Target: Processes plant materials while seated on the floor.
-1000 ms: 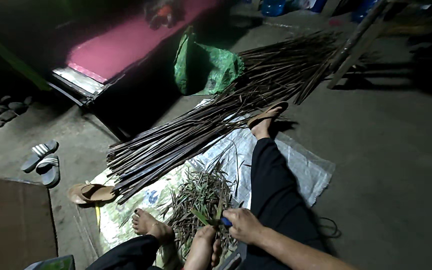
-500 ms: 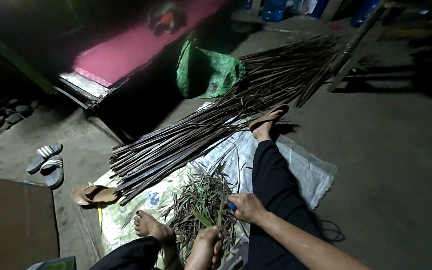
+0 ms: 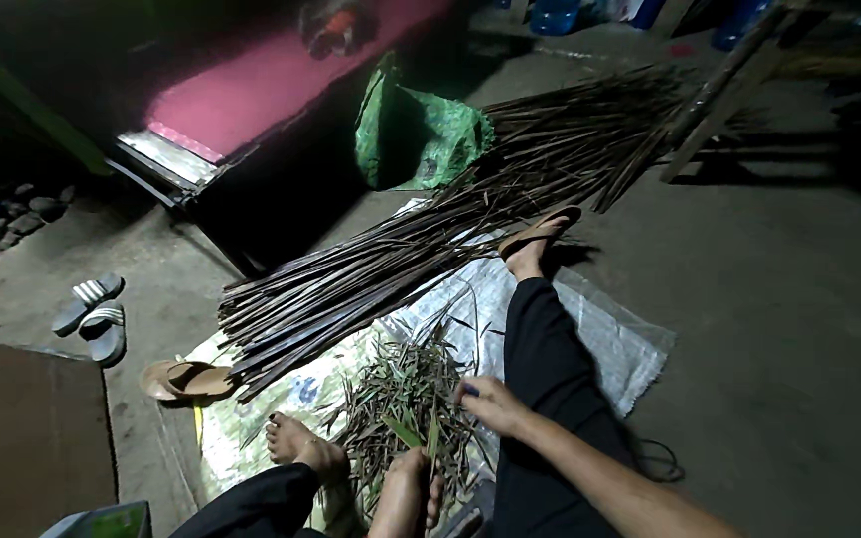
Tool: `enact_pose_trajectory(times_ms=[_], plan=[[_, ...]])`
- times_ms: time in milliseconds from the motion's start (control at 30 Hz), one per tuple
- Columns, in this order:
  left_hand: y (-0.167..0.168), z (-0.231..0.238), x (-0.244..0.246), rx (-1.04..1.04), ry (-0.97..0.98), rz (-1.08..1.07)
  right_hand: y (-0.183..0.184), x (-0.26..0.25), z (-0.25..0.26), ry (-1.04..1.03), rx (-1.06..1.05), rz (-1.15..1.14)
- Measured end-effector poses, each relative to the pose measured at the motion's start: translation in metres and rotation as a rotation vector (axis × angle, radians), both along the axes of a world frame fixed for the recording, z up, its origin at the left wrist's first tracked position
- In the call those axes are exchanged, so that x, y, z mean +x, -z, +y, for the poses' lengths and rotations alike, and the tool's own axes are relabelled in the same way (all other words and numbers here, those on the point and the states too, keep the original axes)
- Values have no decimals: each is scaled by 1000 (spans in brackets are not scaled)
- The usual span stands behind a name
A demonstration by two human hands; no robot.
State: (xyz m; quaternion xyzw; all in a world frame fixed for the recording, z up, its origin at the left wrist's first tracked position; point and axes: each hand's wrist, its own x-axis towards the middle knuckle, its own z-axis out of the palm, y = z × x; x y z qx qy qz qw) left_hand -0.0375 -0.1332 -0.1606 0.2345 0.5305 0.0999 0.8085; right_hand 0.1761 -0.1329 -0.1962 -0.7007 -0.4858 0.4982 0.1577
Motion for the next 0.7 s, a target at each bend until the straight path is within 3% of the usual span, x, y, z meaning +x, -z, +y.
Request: enact_pose_trajectory(times_ms=[133, 200, 433, 700], plan=[[1, -1, 3, 22, -14, -7, -19, -42, -26, -342, 27, -38], [1, -2, 2, 3, -11, -21, -20, -52, -30, -403, 41, -103], [1, -3, 0, -25, -17, -84, -8, -39, -24, -444, 135, -298], [-6, -7, 0, 15, 13, -70, -2, -19, -13, -349, 3, -383]])
